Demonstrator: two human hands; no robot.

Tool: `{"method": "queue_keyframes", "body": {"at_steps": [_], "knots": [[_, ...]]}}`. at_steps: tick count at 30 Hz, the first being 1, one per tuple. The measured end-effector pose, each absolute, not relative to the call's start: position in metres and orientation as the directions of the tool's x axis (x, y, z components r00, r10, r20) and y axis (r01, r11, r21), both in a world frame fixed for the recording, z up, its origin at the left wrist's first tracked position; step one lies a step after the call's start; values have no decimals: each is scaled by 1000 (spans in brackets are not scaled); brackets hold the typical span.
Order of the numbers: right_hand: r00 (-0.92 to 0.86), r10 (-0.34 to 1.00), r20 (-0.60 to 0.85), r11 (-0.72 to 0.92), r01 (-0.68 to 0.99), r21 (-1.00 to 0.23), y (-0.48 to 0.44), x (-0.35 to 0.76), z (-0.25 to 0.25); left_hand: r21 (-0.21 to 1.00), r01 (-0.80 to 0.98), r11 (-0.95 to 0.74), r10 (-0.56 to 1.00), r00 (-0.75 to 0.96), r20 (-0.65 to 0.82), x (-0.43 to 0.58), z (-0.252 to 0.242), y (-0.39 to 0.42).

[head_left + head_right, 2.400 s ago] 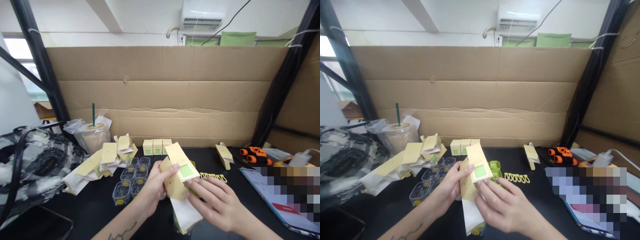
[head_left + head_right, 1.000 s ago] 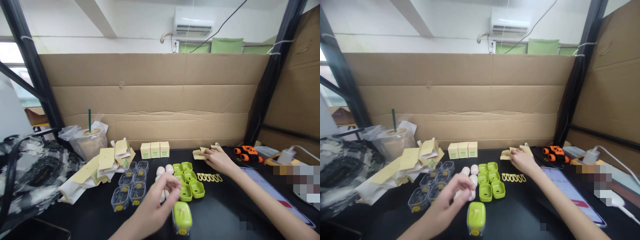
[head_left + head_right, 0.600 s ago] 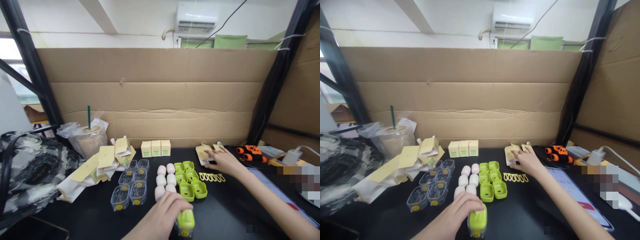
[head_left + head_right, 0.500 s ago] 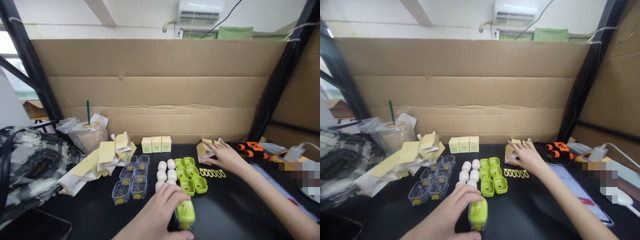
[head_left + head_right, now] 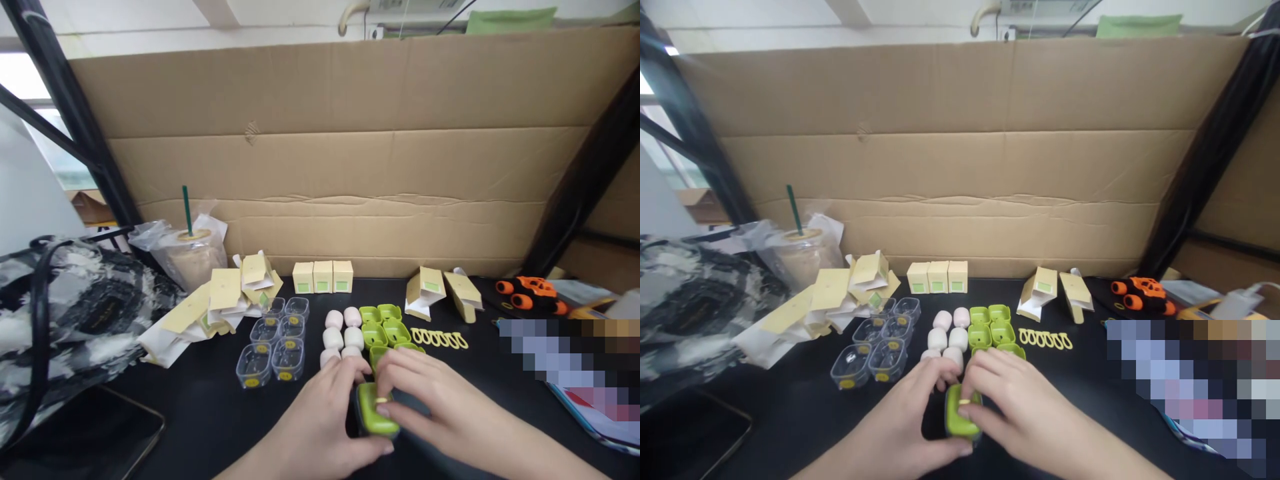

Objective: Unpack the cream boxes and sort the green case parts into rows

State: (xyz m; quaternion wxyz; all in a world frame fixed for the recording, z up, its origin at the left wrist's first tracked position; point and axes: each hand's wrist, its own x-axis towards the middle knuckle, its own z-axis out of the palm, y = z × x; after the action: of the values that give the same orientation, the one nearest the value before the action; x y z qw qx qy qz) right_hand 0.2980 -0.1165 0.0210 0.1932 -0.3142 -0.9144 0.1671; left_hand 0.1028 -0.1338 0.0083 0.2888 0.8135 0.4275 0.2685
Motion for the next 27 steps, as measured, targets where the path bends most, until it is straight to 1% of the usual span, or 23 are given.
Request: {"method": "queue_keyframes", "body": {"at_steps": [4,6,8,10,13,15,16,17,18,20,21,23,25,27], "knots": [[-639,722,267,637,463,-616,-117,300,19,753,507,-419,863,479,158,101,6,-134],[-572,776,266,561,433,-705,-118,303,24,754,506,-420,863,481,158,101,5,-134],[-519,812,267,515,422,-746,-118,311,33,729,528,-435,862,478,168,101,8,-132],[-500,824,267,507,441,-741,-117,319,42,681,556,-477,849,491,194,100,17,-132],[-516,823,238,504,470,-725,-116,326,47,612,566,-553,803,557,211,88,35,-140],[-535,818,212,500,479,-721,-118,325,43,587,594,-550,803,569,177,71,42,-152],[-547,813,201,502,483,-717,-119,323,40,574,622,-533,819,549,165,60,42,-161],[-560,805,193,510,488,-709,-121,321,37,559,665,-496,852,498,163,46,39,-170],[-575,796,189,522,493,-696,-123,318,33,534,696,-480,871,452,194,32,34,-178],[-603,776,182,550,507,-664,-128,314,28,460,794,-397,909,273,315,2,21,-194],[-615,768,180,562,512,-650,-130,312,26,424,836,-348,914,202,353,-11,13,-199],[-628,758,174,574,517,-635,-132,310,24,393,886,-246,911,73,406,-32,-2,-204],[-629,757,175,573,511,-641,-132,309,24,395,892,-220,909,41,414,-43,-13,-203],[-627,758,178,565,496,-660,-130,308,24,427,871,-242,908,48,417,-46,-22,-197]]}}
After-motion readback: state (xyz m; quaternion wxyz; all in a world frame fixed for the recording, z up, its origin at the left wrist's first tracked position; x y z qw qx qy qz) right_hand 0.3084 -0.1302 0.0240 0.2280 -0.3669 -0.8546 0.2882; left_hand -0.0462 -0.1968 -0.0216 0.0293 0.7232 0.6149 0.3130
